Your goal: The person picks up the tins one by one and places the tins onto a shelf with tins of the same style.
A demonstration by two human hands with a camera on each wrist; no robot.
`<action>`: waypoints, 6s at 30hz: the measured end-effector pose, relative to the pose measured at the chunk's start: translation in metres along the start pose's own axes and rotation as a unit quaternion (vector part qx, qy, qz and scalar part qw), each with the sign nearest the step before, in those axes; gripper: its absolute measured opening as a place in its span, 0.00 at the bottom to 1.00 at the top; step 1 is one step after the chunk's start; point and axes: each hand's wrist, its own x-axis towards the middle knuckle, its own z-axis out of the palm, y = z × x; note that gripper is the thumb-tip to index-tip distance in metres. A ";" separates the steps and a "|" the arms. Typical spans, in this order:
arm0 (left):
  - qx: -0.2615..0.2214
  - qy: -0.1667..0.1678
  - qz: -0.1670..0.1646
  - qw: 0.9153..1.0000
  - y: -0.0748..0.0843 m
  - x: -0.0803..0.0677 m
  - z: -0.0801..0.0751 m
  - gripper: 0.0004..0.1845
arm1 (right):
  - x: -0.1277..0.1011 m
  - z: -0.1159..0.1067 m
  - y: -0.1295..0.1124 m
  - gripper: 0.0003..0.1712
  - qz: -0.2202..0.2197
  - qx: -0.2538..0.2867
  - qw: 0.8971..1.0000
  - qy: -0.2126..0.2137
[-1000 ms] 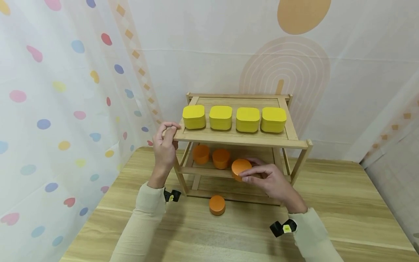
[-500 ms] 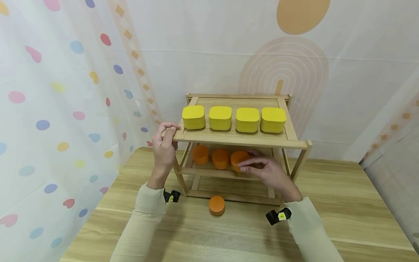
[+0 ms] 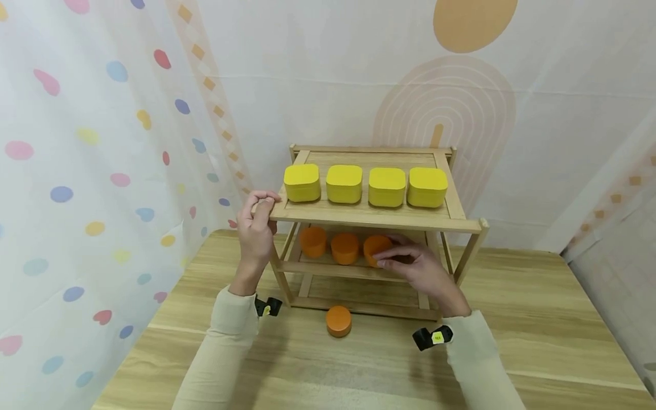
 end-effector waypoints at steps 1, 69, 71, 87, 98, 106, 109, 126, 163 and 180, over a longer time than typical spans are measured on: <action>0.002 0.000 0.002 1.000 0.000 0.000 0.000 0.14 | 0.000 0.000 0.000 0.08 0.004 -0.002 1.000 0.003; 0.008 -0.002 0.004 1.000 -0.003 -0.002 -0.003 0.15 | 0.000 0.003 0.006 0.09 -0.029 -0.002 1.000 -0.002; 0.007 -0.002 0.005 1.000 -0.003 -0.002 -0.003 0.14 | -0.001 0.003 0.005 0.09 -0.030 -0.001 1.000 -0.002; -0.002 -0.002 0.000 1.000 -0.002 -0.003 -0.003 0.14 | -0.004 0.003 0.005 0.10 -0.043 0.019 0.999 0.008; 0.004 0.001 -0.002 1.000 0.001 -0.003 -0.003 0.14 | -0.010 0.002 -0.013 0.12 -0.010 -0.010 1.000 0.009; 0.003 0.000 0.001 1.000 0.001 -0.003 -0.001 0.14 | -0.023 0.010 -0.030 0.16 -0.110 0.027 0.993 0.021; 0.002 -0.002 -0.001 1.000 0.001 -0.003 -0.001 0.14 | -0.027 0.018 -0.035 0.18 -0.137 0.054 0.989 0.014; -0.011 -0.003 0.000 1.000 0.000 -0.001 0.000 0.14 | -0.050 0.076 -0.019 0.20 -0.140 0.118 0.981 -0.070; 0.000 -0.002 0.002 1.000 0.002 -0.002 -0.001 0.14 | -0.056 0.145 0.043 0.10 0.064 0.029 0.995 -0.071; -0.007 0.000 0.002 1.000 -0.001 -0.001 0.000 0.14 | -0.057 0.144 0.047 0.07 0.072 0.070 0.992 -0.079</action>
